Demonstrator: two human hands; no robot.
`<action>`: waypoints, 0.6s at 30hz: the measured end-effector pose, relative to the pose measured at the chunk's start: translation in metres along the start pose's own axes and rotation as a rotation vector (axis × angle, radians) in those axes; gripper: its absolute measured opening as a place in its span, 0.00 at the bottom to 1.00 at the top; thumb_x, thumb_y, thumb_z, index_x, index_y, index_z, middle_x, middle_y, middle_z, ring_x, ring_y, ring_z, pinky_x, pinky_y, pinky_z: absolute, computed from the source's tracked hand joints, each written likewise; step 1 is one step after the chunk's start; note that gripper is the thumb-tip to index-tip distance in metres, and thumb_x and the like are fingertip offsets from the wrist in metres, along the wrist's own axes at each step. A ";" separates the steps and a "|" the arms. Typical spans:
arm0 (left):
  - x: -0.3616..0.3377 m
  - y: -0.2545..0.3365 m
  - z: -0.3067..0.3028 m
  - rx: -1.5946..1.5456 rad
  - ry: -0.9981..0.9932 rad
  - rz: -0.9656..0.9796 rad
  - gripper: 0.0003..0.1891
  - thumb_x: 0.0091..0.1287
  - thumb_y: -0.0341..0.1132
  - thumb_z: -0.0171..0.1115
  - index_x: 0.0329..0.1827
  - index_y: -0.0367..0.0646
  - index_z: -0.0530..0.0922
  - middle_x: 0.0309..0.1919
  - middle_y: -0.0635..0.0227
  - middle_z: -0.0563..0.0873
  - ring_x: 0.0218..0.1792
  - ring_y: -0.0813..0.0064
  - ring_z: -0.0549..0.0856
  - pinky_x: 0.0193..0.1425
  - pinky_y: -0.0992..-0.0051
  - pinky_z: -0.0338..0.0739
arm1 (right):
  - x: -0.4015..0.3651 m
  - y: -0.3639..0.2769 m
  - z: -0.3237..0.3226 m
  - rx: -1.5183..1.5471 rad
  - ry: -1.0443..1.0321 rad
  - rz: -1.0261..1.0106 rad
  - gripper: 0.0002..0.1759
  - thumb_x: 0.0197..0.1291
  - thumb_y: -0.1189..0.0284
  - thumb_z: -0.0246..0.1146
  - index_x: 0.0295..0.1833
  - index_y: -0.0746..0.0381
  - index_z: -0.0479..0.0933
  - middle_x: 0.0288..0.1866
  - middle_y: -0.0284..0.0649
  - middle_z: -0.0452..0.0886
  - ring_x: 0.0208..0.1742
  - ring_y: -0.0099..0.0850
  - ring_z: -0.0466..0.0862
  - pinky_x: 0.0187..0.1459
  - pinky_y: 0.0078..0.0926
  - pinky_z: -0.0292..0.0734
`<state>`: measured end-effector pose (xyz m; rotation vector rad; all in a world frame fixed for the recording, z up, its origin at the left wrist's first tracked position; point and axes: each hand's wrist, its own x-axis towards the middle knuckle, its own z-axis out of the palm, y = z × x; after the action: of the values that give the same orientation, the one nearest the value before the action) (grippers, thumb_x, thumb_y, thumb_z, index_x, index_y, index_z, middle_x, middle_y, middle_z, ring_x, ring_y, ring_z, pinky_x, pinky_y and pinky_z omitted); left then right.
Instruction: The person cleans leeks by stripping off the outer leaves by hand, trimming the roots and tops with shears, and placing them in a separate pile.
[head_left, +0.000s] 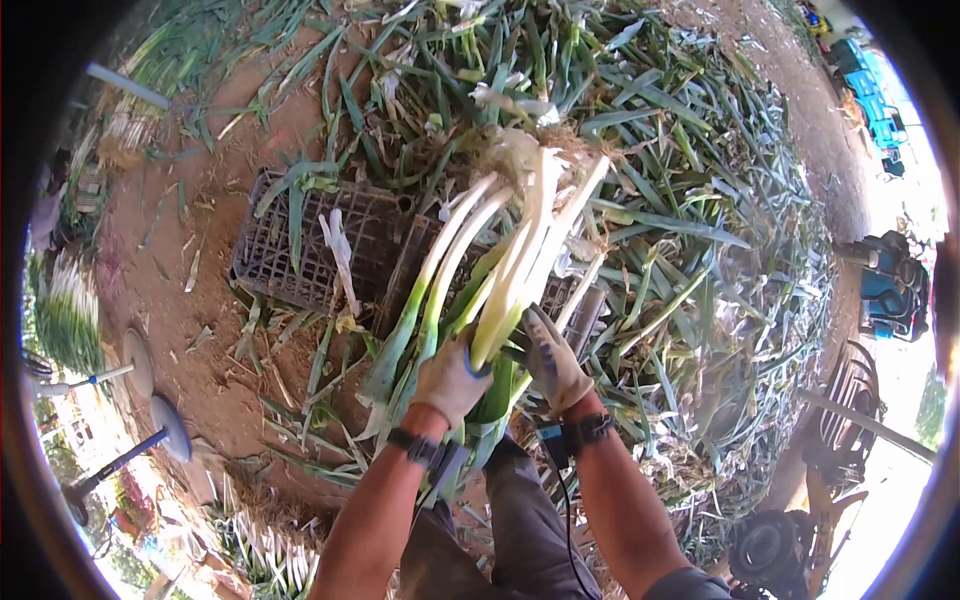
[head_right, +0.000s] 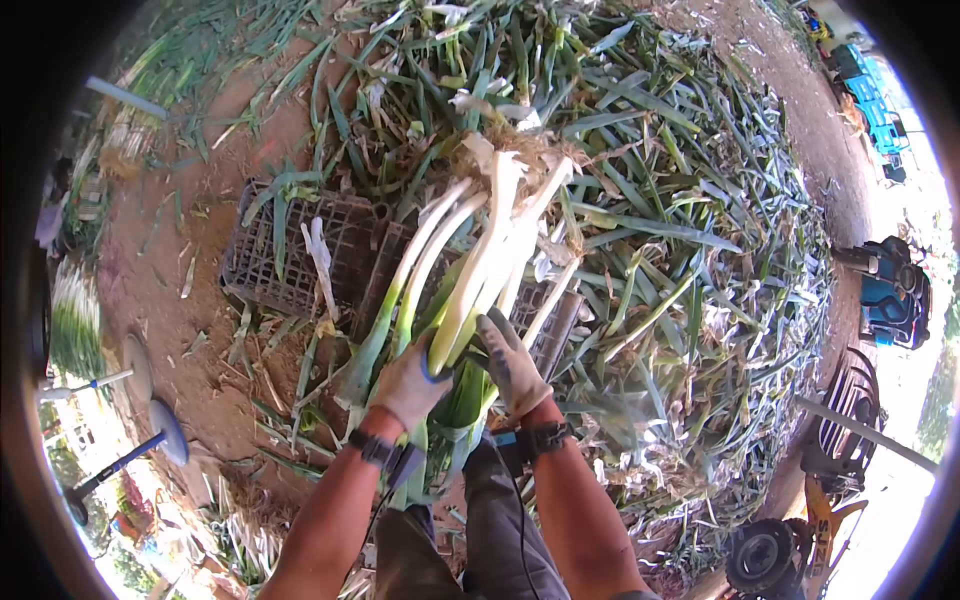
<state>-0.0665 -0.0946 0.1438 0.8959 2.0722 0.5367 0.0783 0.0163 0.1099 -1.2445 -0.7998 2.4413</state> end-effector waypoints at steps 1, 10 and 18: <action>-0.014 0.010 -0.017 -0.018 -0.062 0.011 0.35 0.57 0.40 0.73 0.68 0.47 0.69 0.50 0.50 0.85 0.52 0.46 0.85 0.55 0.55 0.80 | 0.010 0.003 -0.001 0.015 -0.071 -0.047 0.37 0.74 0.54 0.58 0.78 0.63 0.58 0.69 0.43 0.73 0.66 0.33 0.76 0.65 0.38 0.73; -0.055 0.041 -0.080 -0.282 0.055 0.128 0.36 0.55 0.47 0.76 0.66 0.45 0.74 0.48 0.46 0.86 0.51 0.44 0.85 0.52 0.56 0.82 | -0.010 -0.062 0.119 0.307 0.053 -0.098 0.23 0.70 0.48 0.61 0.54 0.56 0.77 0.39 0.34 0.81 0.38 0.28 0.81 0.40 0.28 0.79; -0.112 0.057 -0.184 -0.346 -0.268 0.156 0.25 0.60 0.37 0.75 0.60 0.41 0.79 0.43 0.60 0.90 0.43 0.69 0.89 0.50 0.69 0.82 | -0.061 -0.138 0.153 0.524 -0.312 -0.261 0.41 0.71 0.37 0.48 0.74 0.60 0.65 0.67 0.45 0.76 0.62 0.41 0.77 0.67 0.46 0.71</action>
<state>-0.1430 -0.1527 0.3446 0.8732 1.6157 0.7859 -0.0095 0.0453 0.3038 -0.5431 -0.3206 2.4254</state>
